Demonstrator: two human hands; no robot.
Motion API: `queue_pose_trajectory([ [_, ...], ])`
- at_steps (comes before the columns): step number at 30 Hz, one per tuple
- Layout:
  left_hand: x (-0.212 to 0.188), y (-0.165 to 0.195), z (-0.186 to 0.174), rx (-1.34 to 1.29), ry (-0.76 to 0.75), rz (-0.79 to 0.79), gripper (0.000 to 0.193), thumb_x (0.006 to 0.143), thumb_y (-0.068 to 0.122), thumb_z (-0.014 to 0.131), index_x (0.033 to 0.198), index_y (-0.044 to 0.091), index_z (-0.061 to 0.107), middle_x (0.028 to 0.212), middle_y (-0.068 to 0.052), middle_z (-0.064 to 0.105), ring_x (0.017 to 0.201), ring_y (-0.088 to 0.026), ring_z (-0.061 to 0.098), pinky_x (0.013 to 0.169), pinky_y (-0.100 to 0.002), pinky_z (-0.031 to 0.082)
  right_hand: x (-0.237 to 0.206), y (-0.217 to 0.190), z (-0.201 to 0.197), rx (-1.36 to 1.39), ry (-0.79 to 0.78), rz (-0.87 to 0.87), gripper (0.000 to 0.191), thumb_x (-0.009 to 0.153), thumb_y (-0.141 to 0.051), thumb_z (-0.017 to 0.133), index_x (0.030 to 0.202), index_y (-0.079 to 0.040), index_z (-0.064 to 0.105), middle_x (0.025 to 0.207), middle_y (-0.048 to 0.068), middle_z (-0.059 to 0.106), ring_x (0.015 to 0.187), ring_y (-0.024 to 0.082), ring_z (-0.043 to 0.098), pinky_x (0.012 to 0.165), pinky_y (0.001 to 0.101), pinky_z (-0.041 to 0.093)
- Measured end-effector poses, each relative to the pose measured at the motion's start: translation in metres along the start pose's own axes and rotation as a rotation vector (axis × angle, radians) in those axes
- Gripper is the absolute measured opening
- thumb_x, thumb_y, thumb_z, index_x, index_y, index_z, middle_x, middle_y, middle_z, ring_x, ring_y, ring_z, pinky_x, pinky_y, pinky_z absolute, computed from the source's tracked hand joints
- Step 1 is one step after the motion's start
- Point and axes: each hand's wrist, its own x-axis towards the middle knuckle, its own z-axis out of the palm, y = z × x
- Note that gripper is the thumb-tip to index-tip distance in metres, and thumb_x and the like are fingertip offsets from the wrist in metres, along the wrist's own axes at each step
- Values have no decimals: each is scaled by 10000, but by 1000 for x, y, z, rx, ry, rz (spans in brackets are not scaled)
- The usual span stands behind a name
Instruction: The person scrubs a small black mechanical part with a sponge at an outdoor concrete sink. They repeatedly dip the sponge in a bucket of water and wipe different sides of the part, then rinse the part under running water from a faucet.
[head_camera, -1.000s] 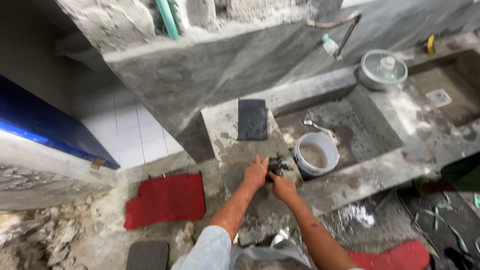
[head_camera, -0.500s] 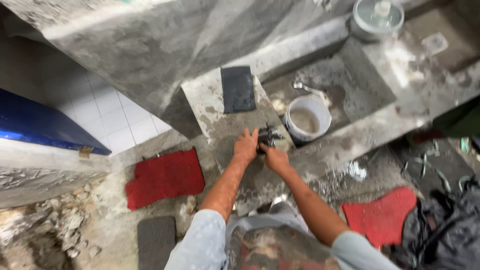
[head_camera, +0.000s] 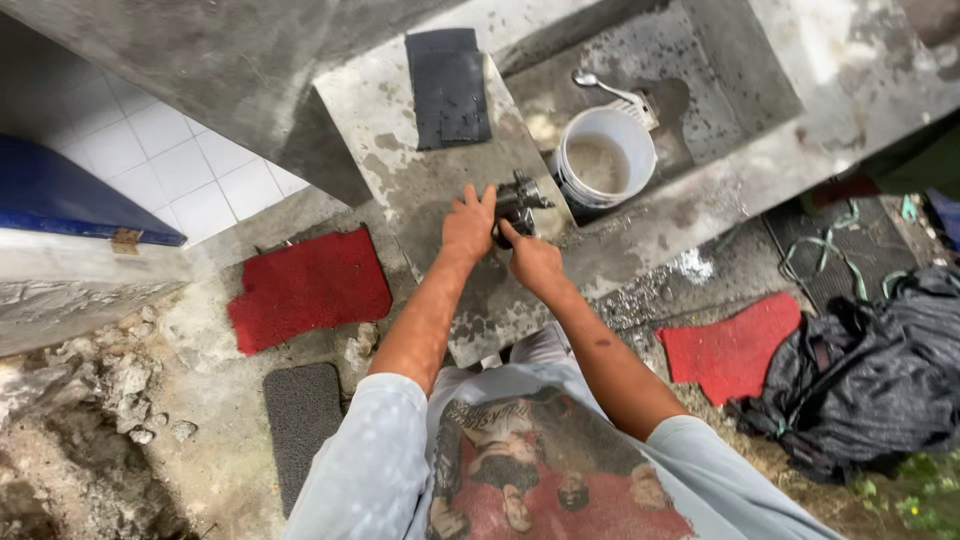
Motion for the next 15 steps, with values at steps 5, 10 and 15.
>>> queue_pose_trajectory([
  [5, 0, -1, 5, -12, -79, -24, 744, 854, 98, 754, 1498, 184, 391, 1402, -215, 474, 1129, -462, 614, 795, -488, 619, -2, 5, -1, -17, -82, 10, 663, 904, -59, 536, 1518, -307, 501, 940, 206, 746, 831, 407, 726, 724, 543, 558],
  [10, 1, -8, 13, -25, -56, 5, 824, 771, 124, 810, 1468, 179, 373, 1419, -245, 420, 1128, -496, 583, 776, -503, 605, 3, 14, 4, -49, -148, 1, 556, 948, -103, 547, 1446, -348, 570, 972, 189, 755, 891, 401, 723, 785, 532, 558],
  [15, -7, -7, 13, -59, -77, -6, 929, 723, 186, 894, 1486, 177, 364, 1432, -221, 410, 1167, -475, 577, 811, -500, 605, -23, 40, -13, 142, -114, -64, 655, 869, -22, 575, 1455, -313, 596, 1033, 224, 740, 951, 400, 713, 826, 501, 558],
])
